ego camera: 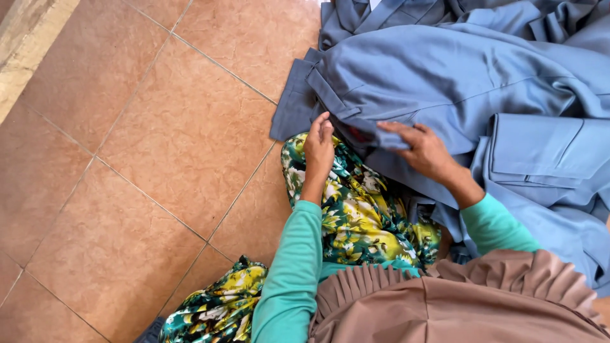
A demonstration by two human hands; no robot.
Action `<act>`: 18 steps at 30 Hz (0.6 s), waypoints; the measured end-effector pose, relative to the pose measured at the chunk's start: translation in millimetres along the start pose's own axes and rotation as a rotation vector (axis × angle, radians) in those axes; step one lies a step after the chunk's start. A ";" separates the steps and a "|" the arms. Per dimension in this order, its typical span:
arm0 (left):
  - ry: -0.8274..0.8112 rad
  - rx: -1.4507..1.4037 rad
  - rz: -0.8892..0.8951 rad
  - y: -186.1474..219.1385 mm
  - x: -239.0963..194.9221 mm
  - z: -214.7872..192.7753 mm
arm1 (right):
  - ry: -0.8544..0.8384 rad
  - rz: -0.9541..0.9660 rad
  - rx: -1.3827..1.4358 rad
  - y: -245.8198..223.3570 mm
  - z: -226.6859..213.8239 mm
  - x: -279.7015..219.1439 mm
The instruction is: The person sits on a tiled floor and folds multiple pairs of grey trousers by hand. Each pair is laid flat, legs aligned, then folded in thirds and smoothed before being stacked into a neat pile.
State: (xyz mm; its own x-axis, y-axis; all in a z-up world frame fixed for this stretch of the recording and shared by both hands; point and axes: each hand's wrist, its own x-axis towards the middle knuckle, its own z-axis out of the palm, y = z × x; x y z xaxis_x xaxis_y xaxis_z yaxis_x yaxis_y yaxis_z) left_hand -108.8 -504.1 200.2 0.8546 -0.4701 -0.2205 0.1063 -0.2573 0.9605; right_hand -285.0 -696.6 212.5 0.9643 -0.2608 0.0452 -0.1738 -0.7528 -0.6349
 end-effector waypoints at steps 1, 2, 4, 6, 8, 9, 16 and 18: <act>-0.003 0.005 -0.002 -6.1 -3.9 6.2 | 0.001 0.004 0.005 25.0 3.8 3.1; -0.055 -0.209 -0.144 -10.4 -4.4 13.1 | 0.033 0.240 0.085 50.8 5.7 9.4; -0.111 -0.423 -0.281 -15.2 -9.2 24.9 | 0.072 0.475 0.166 70.5 3.5 21.6; -0.219 -0.573 -0.453 -18.5 -18.8 34.5 | 0.077 0.534 0.313 59.1 -2.9 32.5; -0.185 -0.538 -0.428 -23.8 -16.2 39.4 | 0.065 0.538 0.321 52.1 1.2 33.3; -0.149 -0.502 -0.405 -27.1 -16.0 41.7 | 0.050 0.542 0.332 48.5 3.9 32.8; -0.320 -0.328 -0.225 -11.7 -20.9 23.0 | 0.532 0.286 0.345 16.7 -43.5 46.5; -0.169 -0.577 -0.269 -22.6 -7.3 7.3 | 0.607 -0.075 0.188 -45.5 -64.7 53.1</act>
State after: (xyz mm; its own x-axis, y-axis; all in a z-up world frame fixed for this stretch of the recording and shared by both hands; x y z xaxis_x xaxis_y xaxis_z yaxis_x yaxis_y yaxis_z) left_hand -121.1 -501.0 178.8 0.6734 -0.5911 -0.4440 0.6005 0.0872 0.7948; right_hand -238.8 -715.3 293.7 0.6785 -0.5487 0.4885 -0.0192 -0.6779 -0.7349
